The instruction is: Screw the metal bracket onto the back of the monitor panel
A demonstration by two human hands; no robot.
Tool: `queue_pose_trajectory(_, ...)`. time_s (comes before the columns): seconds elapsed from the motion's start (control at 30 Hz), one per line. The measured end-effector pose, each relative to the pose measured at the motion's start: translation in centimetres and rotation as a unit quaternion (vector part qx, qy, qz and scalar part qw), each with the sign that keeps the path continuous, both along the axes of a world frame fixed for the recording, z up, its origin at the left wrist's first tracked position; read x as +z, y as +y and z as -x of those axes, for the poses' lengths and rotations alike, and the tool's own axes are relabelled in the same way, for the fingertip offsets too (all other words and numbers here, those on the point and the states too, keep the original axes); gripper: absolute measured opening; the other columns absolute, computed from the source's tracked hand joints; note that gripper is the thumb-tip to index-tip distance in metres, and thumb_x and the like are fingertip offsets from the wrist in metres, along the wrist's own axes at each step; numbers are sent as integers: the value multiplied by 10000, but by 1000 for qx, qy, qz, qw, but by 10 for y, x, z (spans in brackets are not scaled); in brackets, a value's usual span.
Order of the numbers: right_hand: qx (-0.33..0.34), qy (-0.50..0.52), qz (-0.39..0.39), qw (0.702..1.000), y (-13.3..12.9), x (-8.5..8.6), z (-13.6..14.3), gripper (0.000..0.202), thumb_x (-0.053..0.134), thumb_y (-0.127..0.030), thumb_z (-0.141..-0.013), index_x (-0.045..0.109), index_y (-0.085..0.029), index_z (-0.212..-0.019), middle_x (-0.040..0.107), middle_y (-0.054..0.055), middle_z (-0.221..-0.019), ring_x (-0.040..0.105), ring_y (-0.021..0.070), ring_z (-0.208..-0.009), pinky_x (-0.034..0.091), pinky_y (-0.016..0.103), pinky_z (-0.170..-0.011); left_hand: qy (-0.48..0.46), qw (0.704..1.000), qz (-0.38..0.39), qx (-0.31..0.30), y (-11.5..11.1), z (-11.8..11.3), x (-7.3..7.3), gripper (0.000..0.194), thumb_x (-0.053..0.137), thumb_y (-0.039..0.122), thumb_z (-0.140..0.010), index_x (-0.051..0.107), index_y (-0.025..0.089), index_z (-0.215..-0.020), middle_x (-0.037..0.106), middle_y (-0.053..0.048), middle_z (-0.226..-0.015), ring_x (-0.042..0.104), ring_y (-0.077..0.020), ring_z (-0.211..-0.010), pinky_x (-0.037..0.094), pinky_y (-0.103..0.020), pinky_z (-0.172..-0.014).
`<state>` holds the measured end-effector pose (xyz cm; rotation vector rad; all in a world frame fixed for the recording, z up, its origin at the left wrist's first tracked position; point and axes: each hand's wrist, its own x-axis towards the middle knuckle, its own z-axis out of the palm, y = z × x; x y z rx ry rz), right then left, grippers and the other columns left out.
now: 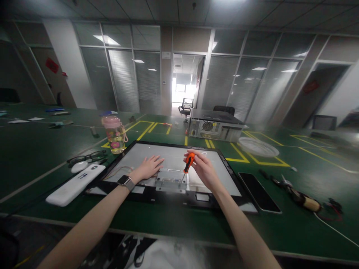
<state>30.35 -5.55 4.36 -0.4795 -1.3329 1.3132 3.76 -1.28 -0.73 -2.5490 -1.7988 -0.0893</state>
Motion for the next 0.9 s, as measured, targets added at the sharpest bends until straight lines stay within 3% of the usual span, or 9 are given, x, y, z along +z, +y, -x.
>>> queue_pose_trajectory(0.3, -32, -2, -9, 999, 2, -4, -1, 267, 782, -472, -740, 737, -286, -926, 716, 26, -900, 666, 230, -899, 440, 510, -1012, -6, 1000, 0, 3, 0, 0, 0, 479, 335, 385, -997, 381, 294, -1465, 329, -108, -1568, 298, -343, -1441, 267, -666, -1101)
queue_pose_trajectory(0.67, -18, 5, 2, 1000, 0, -2, 0, 296, 756, -452, -771, 731, -278, -1009, 717, 39, -960, 669, 231, -925, 452, 471, -976, -5, 1000, -3, 1, 1, 1, -3, 492, 334, 386, -995, 382, 265, -1470, 328, -120, -1567, 297, -350, -1440, 271, -655, -1106)
queue_pose_trajectory(0.9, -142, -37, -20, 989, 8, -10, -3, 295, 844, -416, -658, 732, -265, -885, 700, 1, -792, 661, 212, -792, 503, 396, -832, -7, 1000, -2, 0, 2, 2, -4, 486, 325, 394, -997, 374, 290, -1469, 325, -110, -1570, 294, -338, -1443, 265, -658, -1106)
